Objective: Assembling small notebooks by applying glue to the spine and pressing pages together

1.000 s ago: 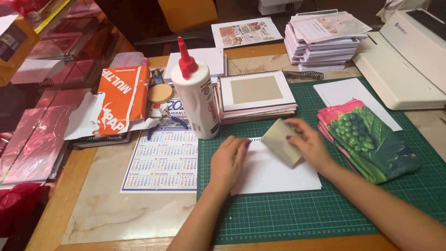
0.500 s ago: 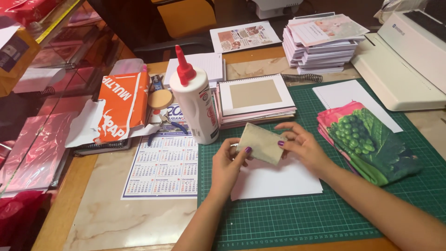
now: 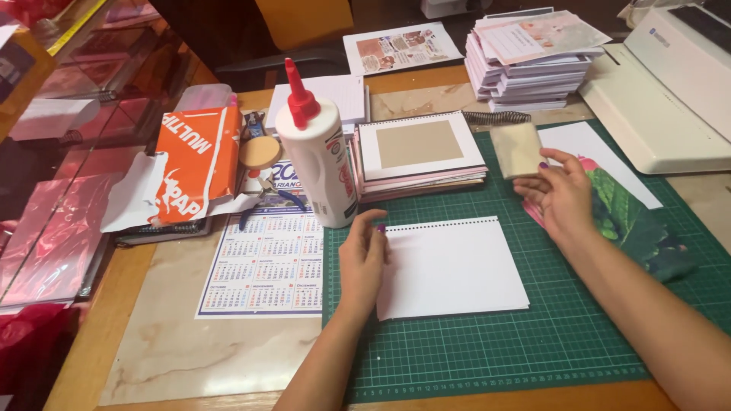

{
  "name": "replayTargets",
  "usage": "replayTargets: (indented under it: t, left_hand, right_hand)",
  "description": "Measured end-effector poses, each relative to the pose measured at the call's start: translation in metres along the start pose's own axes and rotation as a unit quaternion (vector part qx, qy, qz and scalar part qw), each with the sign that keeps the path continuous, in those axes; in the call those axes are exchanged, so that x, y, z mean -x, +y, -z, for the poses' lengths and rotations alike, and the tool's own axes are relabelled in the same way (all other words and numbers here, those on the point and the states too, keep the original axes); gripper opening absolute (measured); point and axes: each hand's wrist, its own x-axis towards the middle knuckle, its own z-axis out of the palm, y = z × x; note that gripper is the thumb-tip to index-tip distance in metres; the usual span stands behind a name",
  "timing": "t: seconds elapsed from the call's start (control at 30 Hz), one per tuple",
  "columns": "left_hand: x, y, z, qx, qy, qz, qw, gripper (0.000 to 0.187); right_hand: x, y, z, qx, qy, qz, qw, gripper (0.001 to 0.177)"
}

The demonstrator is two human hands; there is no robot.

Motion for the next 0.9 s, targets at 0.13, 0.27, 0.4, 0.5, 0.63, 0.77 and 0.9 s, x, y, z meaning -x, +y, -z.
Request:
replayTargets:
  t: [0.13, 0.27, 0.4, 0.5, 0.63, 0.77, 0.9]
  left_hand:
    - [0.001, 0.007, 0.002, -0.031, 0.005, 0.004, 0.999, 0.026]
    - [-0.002, -0.008, 0.005, -0.062, 0.007, -0.002, 0.998, 0.029]
    - [-0.002, -0.011, 0.002, -0.105, -0.019, 0.011, 0.994, 0.052]
    - [0.001, -0.003, 0.002, -0.136, -0.023, 0.003, 0.99, 0.039]
    - [0.0, 0.009, 0.007, -0.156, -0.043, -0.015, 0.987, 0.029]
    - [0.002, 0.007, 0.006, -0.14, -0.033, -0.035, 0.989, 0.022]
    - [0.001, 0.005, 0.003, -0.168, -0.051, -0.04, 0.984, 0.018]
  right_hand:
    - [-0.014, 0.025, 0.02, 0.061, 0.01, -0.029, 0.998, 0.026]
    - [-0.009, 0.026, 0.011, 0.129, 0.008, -0.013, 0.992, 0.033]
    - [-0.004, 0.016, 0.007, 0.207, 0.024, 0.054, 0.977, 0.045]
    - [-0.001, -0.02, 0.018, 0.383, -0.028, 0.069, 0.921, 0.023]
    - [0.019, -0.087, 0.015, 0.565, -0.073, 0.06, 0.82, 0.013]
    - [0.036, -0.098, 0.004, 0.706, -0.128, -0.021, 0.696, 0.021]
    - [0.029, -0.057, 0.015, 0.807, -0.176, 0.02, 0.564, 0.038]
